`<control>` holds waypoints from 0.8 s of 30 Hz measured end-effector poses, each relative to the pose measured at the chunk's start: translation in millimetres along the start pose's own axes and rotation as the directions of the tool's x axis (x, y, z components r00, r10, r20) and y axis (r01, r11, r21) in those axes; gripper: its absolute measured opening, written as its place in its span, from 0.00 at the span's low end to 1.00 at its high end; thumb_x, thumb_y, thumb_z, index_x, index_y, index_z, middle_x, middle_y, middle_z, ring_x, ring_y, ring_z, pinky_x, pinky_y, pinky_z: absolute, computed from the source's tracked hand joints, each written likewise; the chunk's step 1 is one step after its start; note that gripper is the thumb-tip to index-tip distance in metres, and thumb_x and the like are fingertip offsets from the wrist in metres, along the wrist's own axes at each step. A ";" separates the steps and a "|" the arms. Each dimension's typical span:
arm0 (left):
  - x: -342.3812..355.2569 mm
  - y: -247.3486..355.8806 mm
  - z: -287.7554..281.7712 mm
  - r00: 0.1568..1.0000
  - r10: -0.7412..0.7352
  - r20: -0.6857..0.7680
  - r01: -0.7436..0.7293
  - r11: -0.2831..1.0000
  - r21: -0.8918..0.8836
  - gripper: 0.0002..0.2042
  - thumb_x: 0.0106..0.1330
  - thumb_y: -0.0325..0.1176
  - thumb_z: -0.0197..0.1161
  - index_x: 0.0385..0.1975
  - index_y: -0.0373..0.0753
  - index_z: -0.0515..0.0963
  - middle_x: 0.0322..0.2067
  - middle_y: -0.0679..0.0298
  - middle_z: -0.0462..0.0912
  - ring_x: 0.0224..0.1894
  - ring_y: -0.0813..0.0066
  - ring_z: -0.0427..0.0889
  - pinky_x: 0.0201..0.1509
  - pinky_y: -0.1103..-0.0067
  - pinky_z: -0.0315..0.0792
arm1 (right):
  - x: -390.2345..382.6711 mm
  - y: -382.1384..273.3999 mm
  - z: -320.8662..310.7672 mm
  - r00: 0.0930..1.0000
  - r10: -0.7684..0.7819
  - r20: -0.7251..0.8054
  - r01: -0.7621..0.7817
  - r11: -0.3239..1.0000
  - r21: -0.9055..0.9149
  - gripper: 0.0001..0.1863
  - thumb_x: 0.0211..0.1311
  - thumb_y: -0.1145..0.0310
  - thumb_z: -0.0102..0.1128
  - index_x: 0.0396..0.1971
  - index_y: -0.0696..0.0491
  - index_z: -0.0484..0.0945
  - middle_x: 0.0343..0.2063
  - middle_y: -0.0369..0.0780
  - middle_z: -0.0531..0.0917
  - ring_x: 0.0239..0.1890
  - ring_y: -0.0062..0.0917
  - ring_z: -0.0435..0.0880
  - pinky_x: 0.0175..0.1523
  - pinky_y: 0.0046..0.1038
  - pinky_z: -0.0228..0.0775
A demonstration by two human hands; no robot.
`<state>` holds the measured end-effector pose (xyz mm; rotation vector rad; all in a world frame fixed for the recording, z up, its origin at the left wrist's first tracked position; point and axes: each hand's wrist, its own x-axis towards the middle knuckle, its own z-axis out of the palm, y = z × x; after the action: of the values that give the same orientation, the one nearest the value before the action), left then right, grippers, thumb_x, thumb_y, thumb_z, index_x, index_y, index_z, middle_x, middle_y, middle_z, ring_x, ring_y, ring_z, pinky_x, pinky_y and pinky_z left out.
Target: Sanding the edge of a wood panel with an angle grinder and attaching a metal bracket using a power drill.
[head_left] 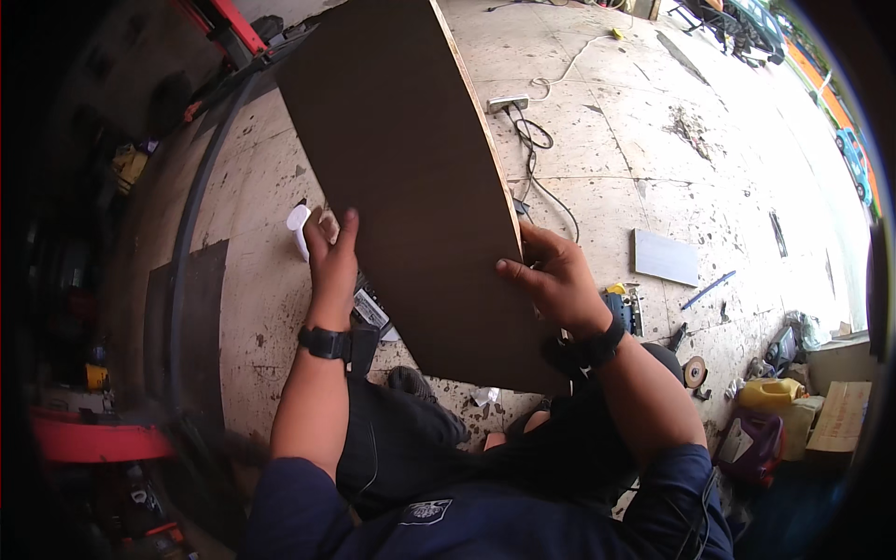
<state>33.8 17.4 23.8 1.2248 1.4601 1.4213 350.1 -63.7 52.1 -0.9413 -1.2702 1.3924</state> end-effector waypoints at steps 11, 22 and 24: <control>-48.9 66.7 58.1 0.927 0.354 0.126 -0.325 0.923 -0.207 0.47 0.76 0.43 0.68 0.80 0.30 0.40 0.69 0.45 0.65 0.69 0.58 0.69 0.73 0.64 0.67 | -16.2 -4.1 39.8 0.931 -0.363 0.047 0.220 0.454 -0.863 0.25 0.55 0.70 0.75 0.55 0.52 0.85 0.27 0.40 0.86 0.30 0.38 0.84 0.38 0.39 0.78; -22.9 62.1 21.6 0.826 0.562 0.041 -0.560 0.827 -0.056 0.44 0.72 0.36 0.70 0.78 0.31 0.46 0.67 0.50 0.68 0.68 0.59 0.71 0.74 0.64 0.66 | -12.6 -0.3 58.7 0.917 -0.392 0.070 0.249 0.427 -0.869 0.25 0.51 0.74 0.76 0.53 0.52 0.87 0.24 0.39 0.84 0.28 0.35 0.83 0.36 0.36 0.78; -9.0 74.6 6.3 0.886 0.460 -0.064 -0.463 0.864 -0.197 0.45 0.72 0.36 0.71 0.78 0.30 0.45 0.68 0.49 0.69 0.69 0.60 0.70 0.74 0.65 0.66 | -16.4 3.0 57.7 0.927 -0.365 0.085 0.248 0.426 -0.870 0.25 0.51 0.74 0.76 0.53 0.52 0.87 0.24 0.39 0.84 0.28 0.35 0.83 0.36 0.36 0.78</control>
<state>52.0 5.1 95.9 1.4934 1.0254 1.8493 297.4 -92.1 56.5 -1.3290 -1.9958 0.2764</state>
